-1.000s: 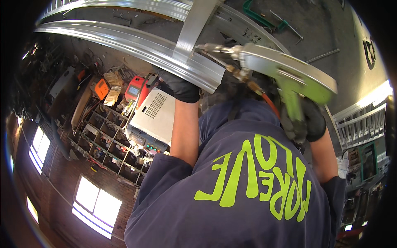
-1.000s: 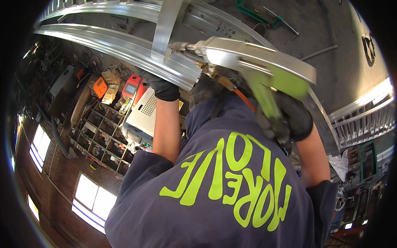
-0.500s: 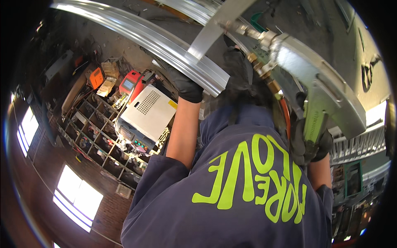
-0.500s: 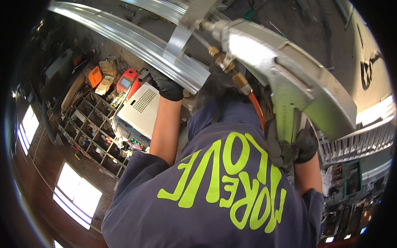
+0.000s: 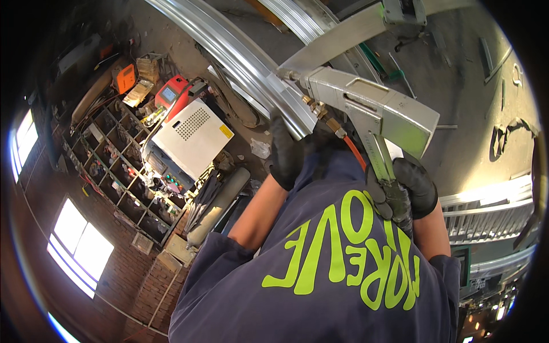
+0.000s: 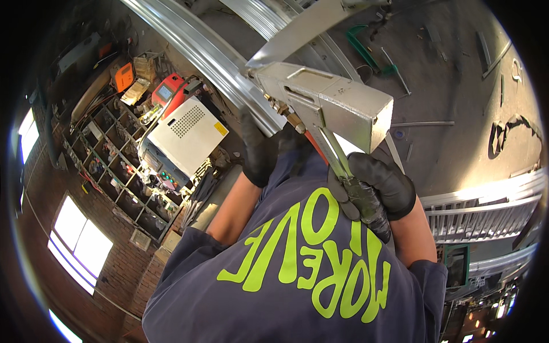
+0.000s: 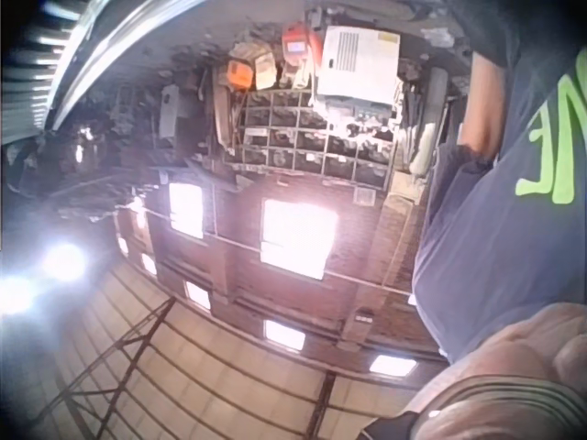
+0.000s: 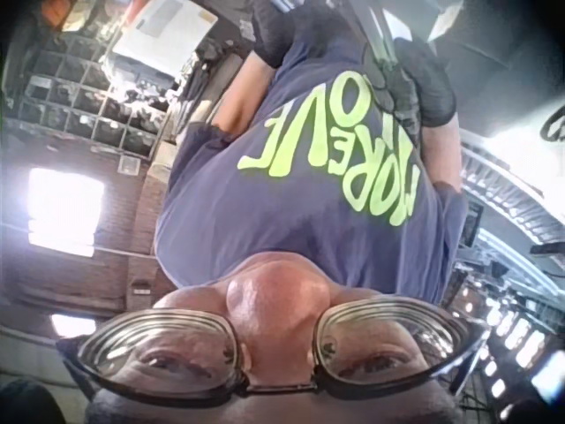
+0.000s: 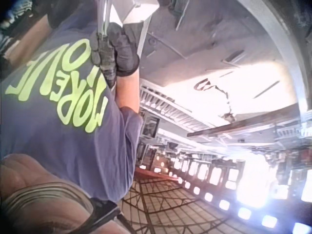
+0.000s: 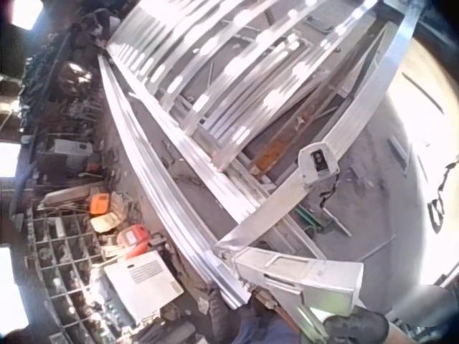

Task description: The person positions and aligns aluminum bars on a metal frame structure, then uses a welding torch to tack weld the bars to the frame. The person adjusts the frame and continues welding at different joints.

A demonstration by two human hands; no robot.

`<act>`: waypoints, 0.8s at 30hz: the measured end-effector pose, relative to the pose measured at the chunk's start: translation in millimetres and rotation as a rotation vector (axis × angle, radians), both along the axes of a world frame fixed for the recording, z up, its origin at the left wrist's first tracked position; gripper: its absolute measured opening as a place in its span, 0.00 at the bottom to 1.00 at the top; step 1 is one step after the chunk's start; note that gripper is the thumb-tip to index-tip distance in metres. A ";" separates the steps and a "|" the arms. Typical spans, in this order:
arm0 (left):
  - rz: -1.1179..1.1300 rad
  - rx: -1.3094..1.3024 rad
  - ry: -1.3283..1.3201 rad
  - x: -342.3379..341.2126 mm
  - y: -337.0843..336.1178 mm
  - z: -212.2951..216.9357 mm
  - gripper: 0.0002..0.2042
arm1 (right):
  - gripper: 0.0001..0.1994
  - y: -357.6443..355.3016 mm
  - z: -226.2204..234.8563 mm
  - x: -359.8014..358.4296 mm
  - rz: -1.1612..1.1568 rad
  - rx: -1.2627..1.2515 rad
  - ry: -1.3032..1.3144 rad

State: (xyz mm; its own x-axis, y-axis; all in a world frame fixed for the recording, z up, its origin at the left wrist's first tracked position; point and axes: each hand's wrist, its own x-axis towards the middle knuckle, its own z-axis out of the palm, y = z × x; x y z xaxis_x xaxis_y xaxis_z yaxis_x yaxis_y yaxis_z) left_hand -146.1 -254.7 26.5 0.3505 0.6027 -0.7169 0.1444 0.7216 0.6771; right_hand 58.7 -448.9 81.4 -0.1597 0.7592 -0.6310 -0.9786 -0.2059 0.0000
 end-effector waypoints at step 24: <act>-0.105 0.039 0.179 -10.4 4.1 -11.5 0.21 | 0.30 20.1 -12.0 -0.3 -0.041 0.032 0.073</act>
State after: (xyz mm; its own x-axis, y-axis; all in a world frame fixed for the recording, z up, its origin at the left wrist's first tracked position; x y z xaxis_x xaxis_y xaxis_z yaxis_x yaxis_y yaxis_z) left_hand -156.6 -250.6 14.9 0.2816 0.5983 -0.7502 0.3382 0.6698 0.6611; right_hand 58.4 -428.7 69.4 -0.1728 0.7856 -0.5941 -0.9838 -0.1667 0.0658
